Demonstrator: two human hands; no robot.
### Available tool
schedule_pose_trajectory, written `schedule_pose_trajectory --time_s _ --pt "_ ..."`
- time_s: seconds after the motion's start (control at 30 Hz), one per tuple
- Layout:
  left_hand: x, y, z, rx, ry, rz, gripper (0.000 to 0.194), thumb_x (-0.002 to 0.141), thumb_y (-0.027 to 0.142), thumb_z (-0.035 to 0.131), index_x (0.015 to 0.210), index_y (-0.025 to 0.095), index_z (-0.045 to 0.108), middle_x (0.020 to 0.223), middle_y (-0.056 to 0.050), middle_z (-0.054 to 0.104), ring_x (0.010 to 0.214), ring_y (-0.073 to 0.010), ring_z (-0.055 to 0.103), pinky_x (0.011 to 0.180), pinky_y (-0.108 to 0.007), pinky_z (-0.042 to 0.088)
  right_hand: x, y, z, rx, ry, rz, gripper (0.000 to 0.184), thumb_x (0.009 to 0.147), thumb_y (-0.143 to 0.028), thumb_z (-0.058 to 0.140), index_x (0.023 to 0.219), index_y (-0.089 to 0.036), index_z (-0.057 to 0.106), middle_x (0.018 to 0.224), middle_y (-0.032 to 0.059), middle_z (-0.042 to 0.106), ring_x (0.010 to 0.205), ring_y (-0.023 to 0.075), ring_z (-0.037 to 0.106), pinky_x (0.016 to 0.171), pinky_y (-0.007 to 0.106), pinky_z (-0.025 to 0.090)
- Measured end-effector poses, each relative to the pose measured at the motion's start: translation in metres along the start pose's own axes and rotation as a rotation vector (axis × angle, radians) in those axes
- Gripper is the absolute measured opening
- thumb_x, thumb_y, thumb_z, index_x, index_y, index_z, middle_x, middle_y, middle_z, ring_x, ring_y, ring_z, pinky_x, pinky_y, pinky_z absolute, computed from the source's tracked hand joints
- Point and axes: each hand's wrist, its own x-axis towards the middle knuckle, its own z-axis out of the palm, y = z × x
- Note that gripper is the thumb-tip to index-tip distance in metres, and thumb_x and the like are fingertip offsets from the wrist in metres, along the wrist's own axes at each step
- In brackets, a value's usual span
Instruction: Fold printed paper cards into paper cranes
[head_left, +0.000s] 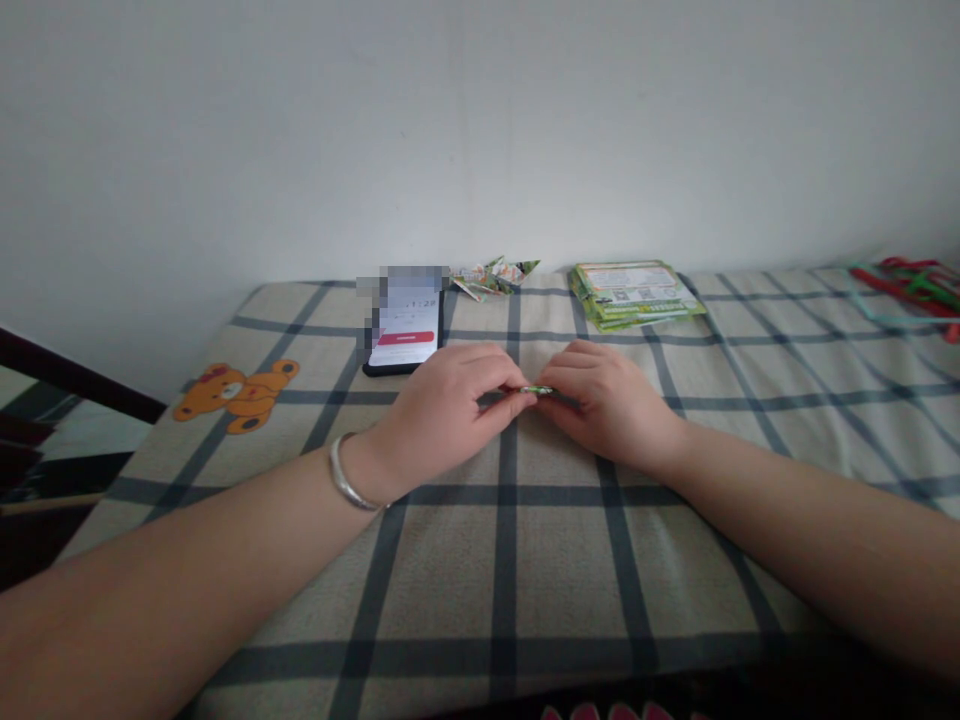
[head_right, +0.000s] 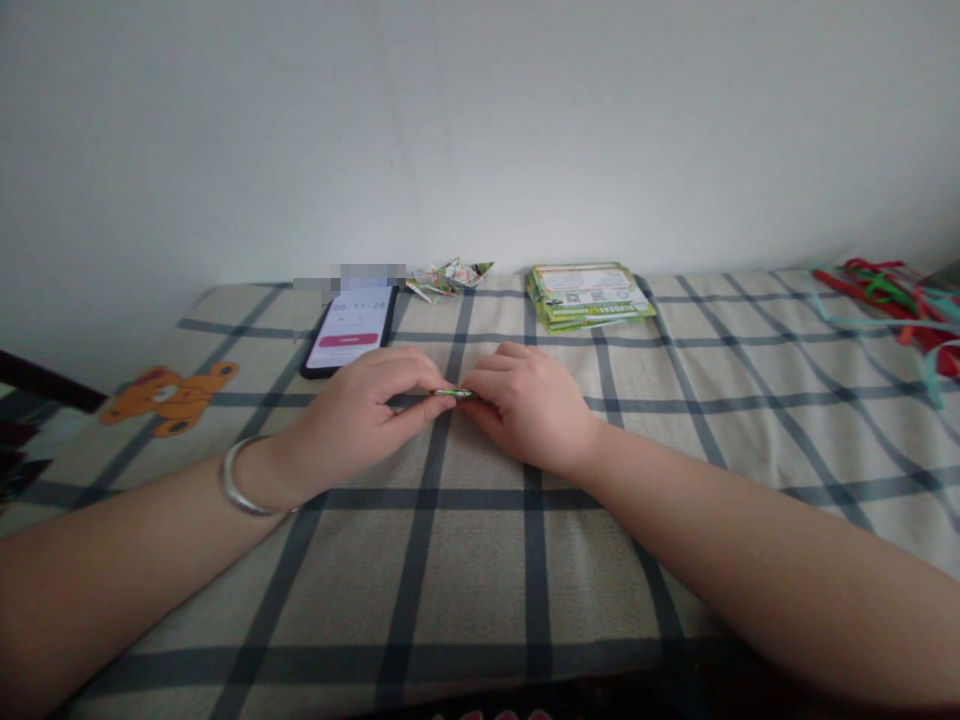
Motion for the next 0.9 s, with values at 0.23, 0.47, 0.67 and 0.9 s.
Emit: schedule_pose_trajectory --time_s 0.23,0.47,0.67,0.9 --pt "-0.0003 0.0030 -0.0021 0.129 0.013 -0.002 0.016 0.089 0.021 0.060 0.073 0.017 0.059 0.076 -0.002 0.062 0.076 -0.0155 0.057 0.069 -0.029 0.043 -0.0015 -0.0006 0.0038 0.102 0.062 0.083 0.018 0.091 -0.031 0.057 0.079 -0.019 0.064 0.077 0.0036 0.066 0.074 0.0169 0.058 0.066 0.029 0.040" --pt "-0.0004 0.0000 -0.0019 0.209 -0.055 0.028 0.019 0.093 0.030 0.057 0.080 0.016 0.062 0.081 -0.003 0.064 0.080 -0.0177 0.057 0.073 -0.032 0.042 -0.0057 -0.0007 0.0007 0.166 0.076 0.106 0.019 0.092 -0.026 0.055 0.077 -0.018 0.063 0.074 0.0027 0.062 0.070 0.0146 0.056 0.062 0.026 0.037" --pt "-0.0009 -0.0036 -0.0024 0.228 -0.056 0.021 0.016 0.091 0.028 0.059 0.081 0.016 0.061 0.078 -0.002 0.063 0.078 -0.0183 0.058 0.072 -0.032 0.042 -0.0040 0.0014 0.0029 0.273 0.097 0.192 0.019 0.089 -0.030 0.062 0.074 -0.018 0.064 0.071 0.0006 0.061 0.065 0.0121 0.053 0.058 0.025 0.035" --pt "-0.0010 0.0008 -0.0035 0.308 -0.111 -0.044 0.012 0.090 0.021 0.057 0.080 0.015 0.060 0.078 -0.003 0.061 0.077 -0.0191 0.058 0.070 -0.032 0.043 -0.0030 -0.0019 0.0038 0.429 0.171 0.229 0.004 0.084 -0.022 0.066 0.083 -0.018 0.067 0.074 -0.0004 0.064 0.065 0.0103 0.056 0.057 0.022 0.041"
